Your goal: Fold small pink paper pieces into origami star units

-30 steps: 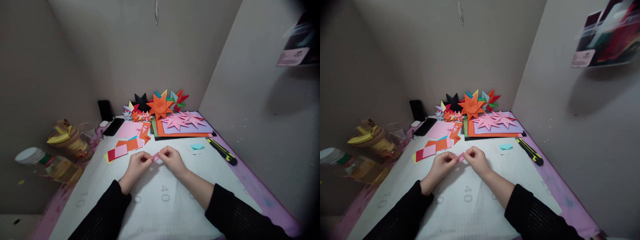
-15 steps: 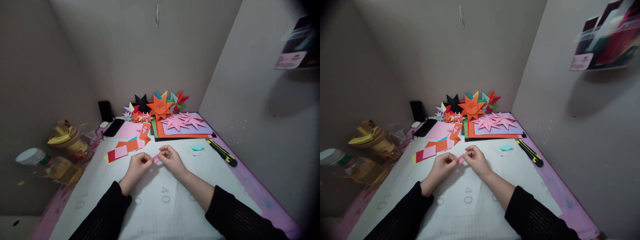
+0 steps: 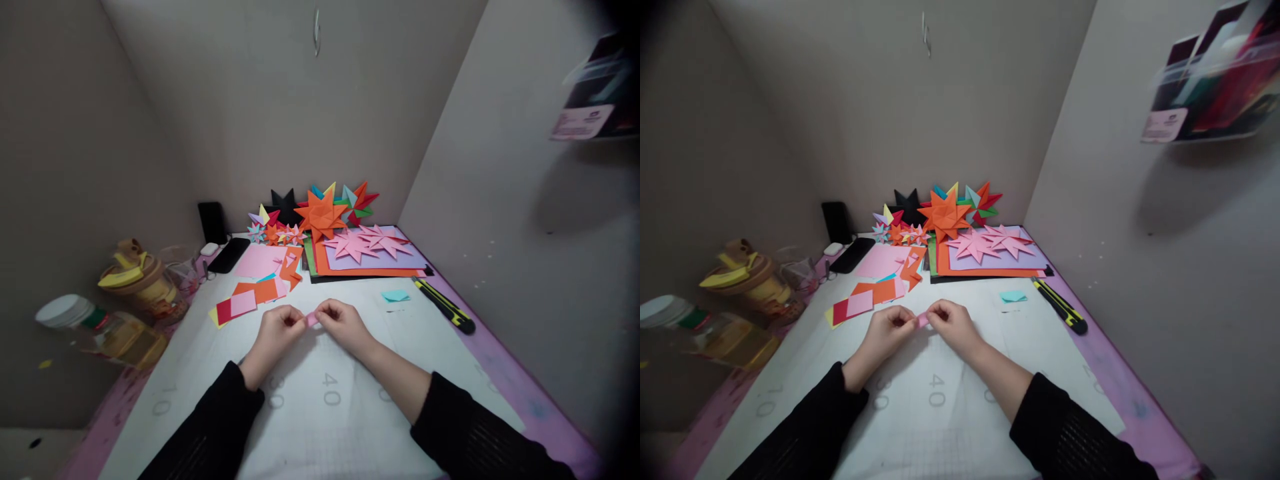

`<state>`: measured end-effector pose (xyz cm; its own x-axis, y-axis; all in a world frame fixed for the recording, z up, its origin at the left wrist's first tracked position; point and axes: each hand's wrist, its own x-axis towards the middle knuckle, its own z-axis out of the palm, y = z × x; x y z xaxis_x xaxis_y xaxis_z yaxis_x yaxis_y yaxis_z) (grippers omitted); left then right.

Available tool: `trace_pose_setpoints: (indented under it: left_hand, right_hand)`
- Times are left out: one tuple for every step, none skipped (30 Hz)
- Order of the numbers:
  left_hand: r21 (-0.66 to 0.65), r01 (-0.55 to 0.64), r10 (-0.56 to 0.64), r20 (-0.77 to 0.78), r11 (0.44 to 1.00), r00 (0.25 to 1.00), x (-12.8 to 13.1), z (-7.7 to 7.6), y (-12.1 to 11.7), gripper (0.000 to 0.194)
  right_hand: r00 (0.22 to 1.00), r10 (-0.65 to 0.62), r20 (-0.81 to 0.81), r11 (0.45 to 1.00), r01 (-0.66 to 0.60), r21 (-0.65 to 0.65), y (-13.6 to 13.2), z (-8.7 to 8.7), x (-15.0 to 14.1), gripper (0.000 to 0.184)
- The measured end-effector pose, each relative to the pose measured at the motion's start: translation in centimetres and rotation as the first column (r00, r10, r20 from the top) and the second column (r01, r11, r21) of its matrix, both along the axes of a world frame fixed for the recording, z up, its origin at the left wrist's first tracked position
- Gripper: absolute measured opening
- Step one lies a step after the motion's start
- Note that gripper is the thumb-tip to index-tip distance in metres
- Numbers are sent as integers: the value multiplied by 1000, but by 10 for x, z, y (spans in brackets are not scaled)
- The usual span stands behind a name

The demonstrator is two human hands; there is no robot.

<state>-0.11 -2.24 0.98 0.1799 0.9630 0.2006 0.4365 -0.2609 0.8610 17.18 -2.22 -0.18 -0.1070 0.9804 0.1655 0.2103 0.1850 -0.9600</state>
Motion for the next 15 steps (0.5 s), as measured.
trace_pose_setpoints:
  left_hand:
    - [6, 2, -2, -4, 1000, 1000, 0, 0, 0, 17]
    - [15, 3, -3, -9, 1000, 1000, -1, 0, 0, 18]
    - [31, 4, -3, -16, 1000, 1000, -1, 1, -1, 18]
    - [50, 5, -4, -21, 999, 1000, -1, 2, -1, 17]
    - [71, 10, -9, -21, 997, 1000, -2, 3, -1, 15]
    - [90, 16, -15, -13, 996, 1000, -2, 5, -1, 14]
    - [104, 22, -23, 4, 994, 1000, -2, 7, -1, 12]
    - [107, 29, -33, 28, 994, 999, -2, 8, -1, 11]
    - [99, 34, -40, 54, 994, 998, -2, 9, -1, 11]
    - [81, 35, -42, 79, 996, 996, -2, 10, -1, 11]
    - [54, 33, -38, 99, 998, 994, -2, 11, 0, 12]
    - [21, 28, -30, 115, 999, 993, -2, 11, 0, 14]
    - [-14, 19, -17, 131, 1000, 991, -1, 12, 0, 15]
    - [-47, 6, 1, 147, 999, 989, -1, 12, 0, 15]
    - [-80, -7, 21, 165, 997, 986, 0, 12, 1, 16]
  right_hand:
    - [999, -1, 32, 1000, 0, 31, 0, 0, 1, 9]
    - [997, 2, 72, 997, -7, 74, 0, 1, 1, 9]
    - [993, 7, 114, 992, -21, 124, 0, 2, 2, 9]
    - [989, 11, 150, 984, -37, 174, 0, 3, 3, 10]
    - [985, 13, 174, 975, -51, 216, 0, 5, 4, 11]
    - [984, 10, 180, 969, -54, 241, 0, 6, 5, 12]
    - [986, -2, 170, 967, -41, 251, 0, 7, 6, 13]
    - [989, -21, 146, 969, -16, 245, 0, 8, 6, 13]
    - [992, -46, 116, 974, 18, 228, 1, 8, 7, 12]
    - [994, -67, 84, 977, 49, 206, 1, 8, 7, 12]
    - [995, -85, 52, 980, 75, 183, 1, 8, 7, 11]
    - [995, -97, 20, 982, 92, 162, 1, 7, 7, 11]
    - [995, -102, -9, 984, 102, 145, 1, 7, 7, 11]
    - [994, -102, -35, 986, 106, 129, 1, 6, 7, 11]
    - [993, -100, -57, 988, 106, 115, 1, 6, 7, 11]
